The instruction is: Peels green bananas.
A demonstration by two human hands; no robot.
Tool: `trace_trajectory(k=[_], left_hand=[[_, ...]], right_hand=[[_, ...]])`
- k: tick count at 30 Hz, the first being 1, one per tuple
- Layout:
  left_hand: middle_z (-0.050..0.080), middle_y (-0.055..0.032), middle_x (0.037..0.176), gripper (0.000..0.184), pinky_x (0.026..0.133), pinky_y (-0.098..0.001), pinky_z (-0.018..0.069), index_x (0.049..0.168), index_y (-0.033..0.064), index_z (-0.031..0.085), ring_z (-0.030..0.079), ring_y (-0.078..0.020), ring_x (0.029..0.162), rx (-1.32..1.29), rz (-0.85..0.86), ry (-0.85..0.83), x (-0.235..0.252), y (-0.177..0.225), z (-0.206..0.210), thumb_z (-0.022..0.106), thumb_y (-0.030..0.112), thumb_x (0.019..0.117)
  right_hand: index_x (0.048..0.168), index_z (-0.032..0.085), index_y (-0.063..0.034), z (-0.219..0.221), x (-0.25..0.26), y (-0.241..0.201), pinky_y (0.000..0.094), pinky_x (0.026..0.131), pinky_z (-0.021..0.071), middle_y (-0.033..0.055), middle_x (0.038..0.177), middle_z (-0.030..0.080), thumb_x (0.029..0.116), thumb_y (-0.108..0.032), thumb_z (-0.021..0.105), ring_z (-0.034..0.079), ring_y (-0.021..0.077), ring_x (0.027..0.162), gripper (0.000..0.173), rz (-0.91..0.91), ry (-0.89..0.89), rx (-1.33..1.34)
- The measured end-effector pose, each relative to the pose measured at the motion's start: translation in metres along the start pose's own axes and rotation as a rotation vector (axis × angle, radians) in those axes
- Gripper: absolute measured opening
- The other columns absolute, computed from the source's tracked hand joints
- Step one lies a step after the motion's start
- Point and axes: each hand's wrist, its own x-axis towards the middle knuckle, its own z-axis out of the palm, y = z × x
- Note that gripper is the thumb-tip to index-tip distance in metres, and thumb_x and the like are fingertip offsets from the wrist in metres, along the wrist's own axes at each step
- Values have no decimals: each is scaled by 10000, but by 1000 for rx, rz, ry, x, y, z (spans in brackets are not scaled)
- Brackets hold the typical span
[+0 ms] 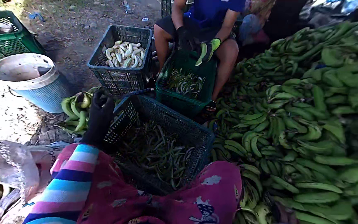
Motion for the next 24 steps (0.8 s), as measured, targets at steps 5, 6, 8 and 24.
trace_trajectory(k=[5, 6, 8, 24], left_hand=[[584, -221, 1319, 682, 913, -534, 519, 1592, 164, 246, 635, -308, 1069, 282, -125, -162, -3, -14, 16, 576, 362, 1029], [594, -232, 1285, 671, 887, -536, 521, 1582, 155, 257, 637, -316, 1028, 311, -140, -176, -1, -21, 15, 579, 358, 1029], [591, -231, 1231, 600, 830, -515, 507, 1540, 153, 302, 611, -298, 956, 345, -158, -186, 0, -25, 12, 577, 337, 1039], [558, -257, 1381, 773, 952, -654, 460, 1625, 105, 158, 595, -426, 1169, 638, -167, -177, 0, -43, -3, 565, 385, 1029]], right_hand=[[1483, 568, -233, 10, -6, -17, 757, 1068, 345, 291, 1596, 370, 924, -27, 691, 309, 590, 1453, 609, 110, 17, 8], [1479, 574, -236, 13, -6, -18, 763, 1065, 339, 276, 1598, 381, 920, -17, 689, 304, 589, 1458, 611, 124, 33, 12], [1438, 616, -194, 19, -10, -14, 773, 1072, 320, 265, 1570, 433, 895, -7, 715, 315, 594, 1452, 583, 104, 88, 42], [1493, 559, -190, -14, -9, -40, 672, 1111, 377, 314, 1657, 204, 869, 3, 745, 327, 590, 1442, 678, 203, 18, 196]])
